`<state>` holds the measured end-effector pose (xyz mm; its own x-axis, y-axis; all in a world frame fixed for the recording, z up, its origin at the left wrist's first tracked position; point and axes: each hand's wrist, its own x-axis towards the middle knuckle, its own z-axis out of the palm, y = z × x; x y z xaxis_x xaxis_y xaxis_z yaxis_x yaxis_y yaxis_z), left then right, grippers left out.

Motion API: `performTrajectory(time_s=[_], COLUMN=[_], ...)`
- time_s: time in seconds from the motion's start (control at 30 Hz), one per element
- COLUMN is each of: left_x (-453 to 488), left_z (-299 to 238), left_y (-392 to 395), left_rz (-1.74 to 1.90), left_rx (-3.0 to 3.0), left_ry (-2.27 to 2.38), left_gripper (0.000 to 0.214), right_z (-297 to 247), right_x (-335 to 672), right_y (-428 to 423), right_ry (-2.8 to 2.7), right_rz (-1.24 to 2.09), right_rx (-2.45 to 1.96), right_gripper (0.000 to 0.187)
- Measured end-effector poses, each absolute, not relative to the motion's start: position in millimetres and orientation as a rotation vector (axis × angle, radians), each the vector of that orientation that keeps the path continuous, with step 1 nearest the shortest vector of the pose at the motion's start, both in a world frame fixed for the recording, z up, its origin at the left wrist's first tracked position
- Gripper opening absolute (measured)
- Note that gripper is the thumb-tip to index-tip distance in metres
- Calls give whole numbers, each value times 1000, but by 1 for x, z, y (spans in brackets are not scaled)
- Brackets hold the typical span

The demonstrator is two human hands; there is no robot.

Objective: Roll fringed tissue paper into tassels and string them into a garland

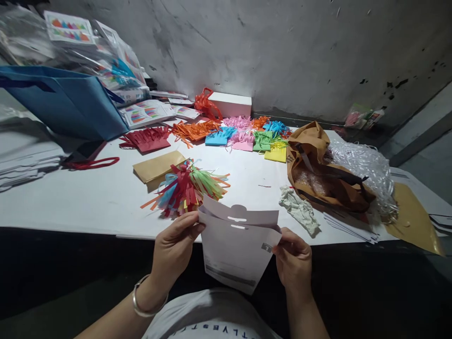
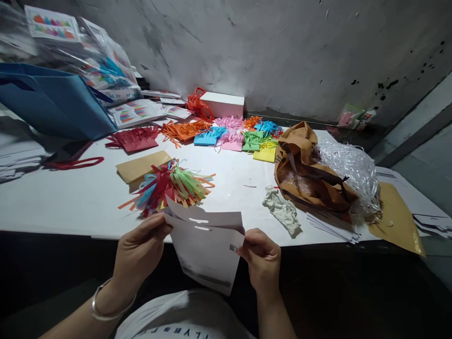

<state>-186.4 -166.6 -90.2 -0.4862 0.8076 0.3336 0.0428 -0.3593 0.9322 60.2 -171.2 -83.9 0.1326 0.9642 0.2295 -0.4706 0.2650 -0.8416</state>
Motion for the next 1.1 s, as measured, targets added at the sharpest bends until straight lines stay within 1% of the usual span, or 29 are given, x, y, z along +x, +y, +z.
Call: performTrajectory(time_s=[0.13, 0.3, 0.63, 0.77, 0.93, 1.1], left_x=[-188, -190, -194, -191, -189, -188], left_z=[-92, -96, -100, -95, -94, -95], left_y=[-167, -168, -167, -168, -169, -172], left_rz=[1885, 1875, 1851, 1842, 1832, 1842], left_rx=[1192, 1288, 1240, 1159, 1106, 1123], left_ry=[1346, 1371, 1392, 1404, 1356, 1311], left_gripper=[26, 25, 28, 31, 28, 29], right_z=[-87, -88, -91, -95, -96, -91], right_x=[61, 62, 60, 57, 51, 41], right_y=[-176, -174, -171, -173, -176, -176], right_ry=[-925, -945, -946, -916, -836, -752], right_rz=[1172, 1198, 1214, 1200, 1203, 1188], right_rx=[-705, -732, -692, -666, -648, -639], right_gripper=[15, 16, 9, 11, 15, 24])
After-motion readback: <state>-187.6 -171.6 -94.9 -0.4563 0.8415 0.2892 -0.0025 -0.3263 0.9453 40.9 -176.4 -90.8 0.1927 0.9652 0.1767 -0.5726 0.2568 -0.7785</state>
